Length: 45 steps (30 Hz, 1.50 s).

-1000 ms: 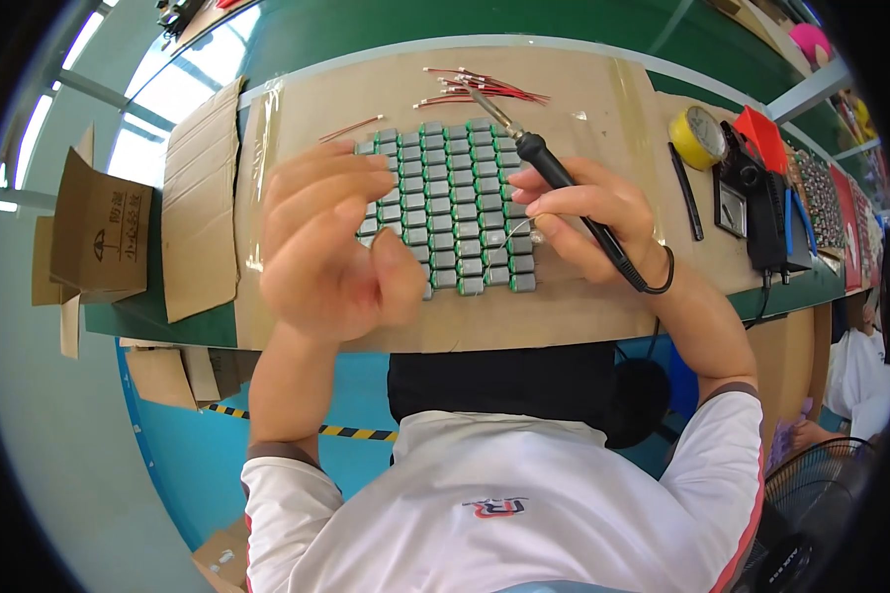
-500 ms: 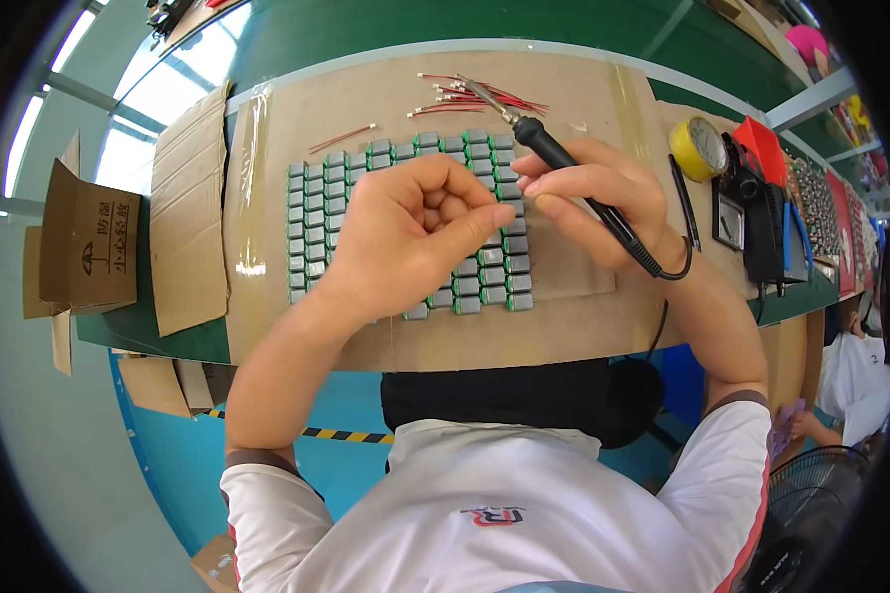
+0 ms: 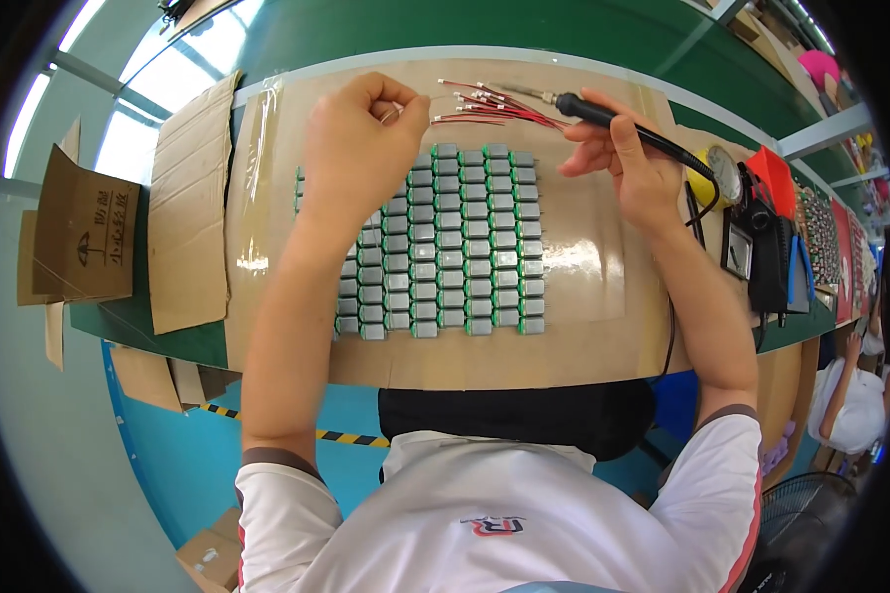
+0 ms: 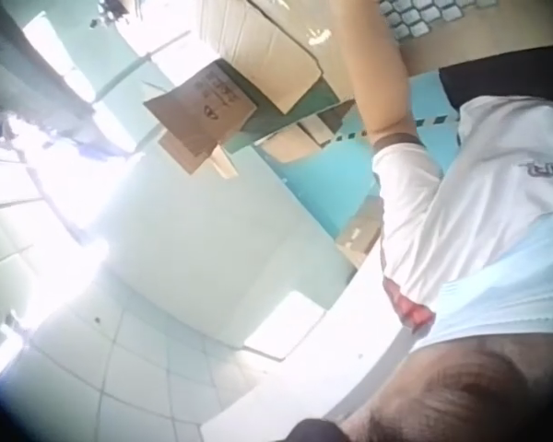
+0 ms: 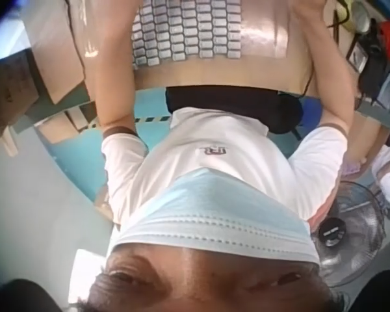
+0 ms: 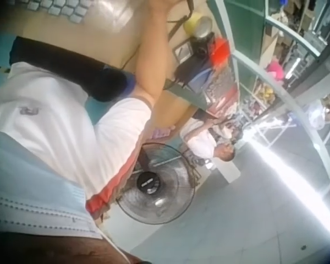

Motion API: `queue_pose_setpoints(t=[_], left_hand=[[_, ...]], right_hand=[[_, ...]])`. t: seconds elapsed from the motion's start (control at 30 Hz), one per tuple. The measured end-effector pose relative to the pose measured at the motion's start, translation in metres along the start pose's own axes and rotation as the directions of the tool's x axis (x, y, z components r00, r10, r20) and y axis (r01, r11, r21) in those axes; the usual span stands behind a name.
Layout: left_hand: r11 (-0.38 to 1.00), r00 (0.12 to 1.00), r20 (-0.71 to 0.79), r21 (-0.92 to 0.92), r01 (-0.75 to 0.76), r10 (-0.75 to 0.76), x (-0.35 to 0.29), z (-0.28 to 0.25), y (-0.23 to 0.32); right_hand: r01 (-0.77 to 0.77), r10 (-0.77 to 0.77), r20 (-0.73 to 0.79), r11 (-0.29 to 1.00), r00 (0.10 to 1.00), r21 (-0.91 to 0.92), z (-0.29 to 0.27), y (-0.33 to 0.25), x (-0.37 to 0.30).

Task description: Soldering wires onto a grid of small electronic components at a workbench.

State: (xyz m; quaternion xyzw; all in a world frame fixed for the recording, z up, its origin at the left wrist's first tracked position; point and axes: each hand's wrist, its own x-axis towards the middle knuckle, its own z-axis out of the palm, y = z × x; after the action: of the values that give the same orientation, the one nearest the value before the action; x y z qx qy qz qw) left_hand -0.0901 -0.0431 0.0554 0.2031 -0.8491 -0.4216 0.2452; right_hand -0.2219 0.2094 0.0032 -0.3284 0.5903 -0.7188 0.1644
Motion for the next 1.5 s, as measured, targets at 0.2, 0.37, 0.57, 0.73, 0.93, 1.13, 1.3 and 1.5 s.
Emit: queue_pose_setpoints(t=[0.2, 0.37, 0.57, 0.73, 0.93, 1.13, 1.3, 1.5], left_hand=[[0.991, 0.993, 0.116, 0.136, 0.012, -0.028, -0.012, 0.003, -0.022], [0.992, 0.988, 0.153, 0.125, -0.020, 0.000, -0.013, 0.005, -0.030], [0.988, 0.985, 0.165, 0.137, -0.073, 0.050, -0.015, 0.010, -0.031], [0.987, 0.984, 0.167, 0.139, -0.082, 0.059, -0.016, 0.011, -0.031], [0.986, 0.981, 0.186, 0.140, -0.088, 0.061, -0.017, 0.012, -0.034], [0.970, 0.974, 0.174, 0.169, -0.172, 0.143, -0.017, 0.014, -0.039], [0.970, 0.973, 0.177, 0.168, -0.176, 0.146, -0.016, 0.015, -0.039], [0.970, 0.973, 0.179, 0.168, -0.174, 0.143, -0.016, 0.015, -0.039]], right_hand=[[-0.100, 0.098, 0.028, 0.991, 0.995, 0.086, 0.002, 0.014, -0.009], [-0.112, 0.112, 0.064, 0.994, 0.992, -0.006, 0.004, 0.018, -0.008], [-0.131, 0.131, 0.002, 0.990, 0.991, 0.051, 0.010, 0.018, -0.007], [-0.132, 0.132, 0.009, 0.990, 0.991, 0.054, 0.009, 0.018, -0.007], [-0.150, 0.152, 0.061, 0.988, 0.986, -0.032, 0.006, 0.020, -0.008], [-0.176, 0.180, 0.056, 0.982, 0.982, -0.060, 0.007, 0.018, -0.008], [-0.153, 0.159, 0.060, 0.984, 0.985, -0.092, 0.008, 0.017, -0.008], [-0.158, 0.159, 0.019, 0.987, 0.987, -0.017, 0.011, 0.017, -0.007]])
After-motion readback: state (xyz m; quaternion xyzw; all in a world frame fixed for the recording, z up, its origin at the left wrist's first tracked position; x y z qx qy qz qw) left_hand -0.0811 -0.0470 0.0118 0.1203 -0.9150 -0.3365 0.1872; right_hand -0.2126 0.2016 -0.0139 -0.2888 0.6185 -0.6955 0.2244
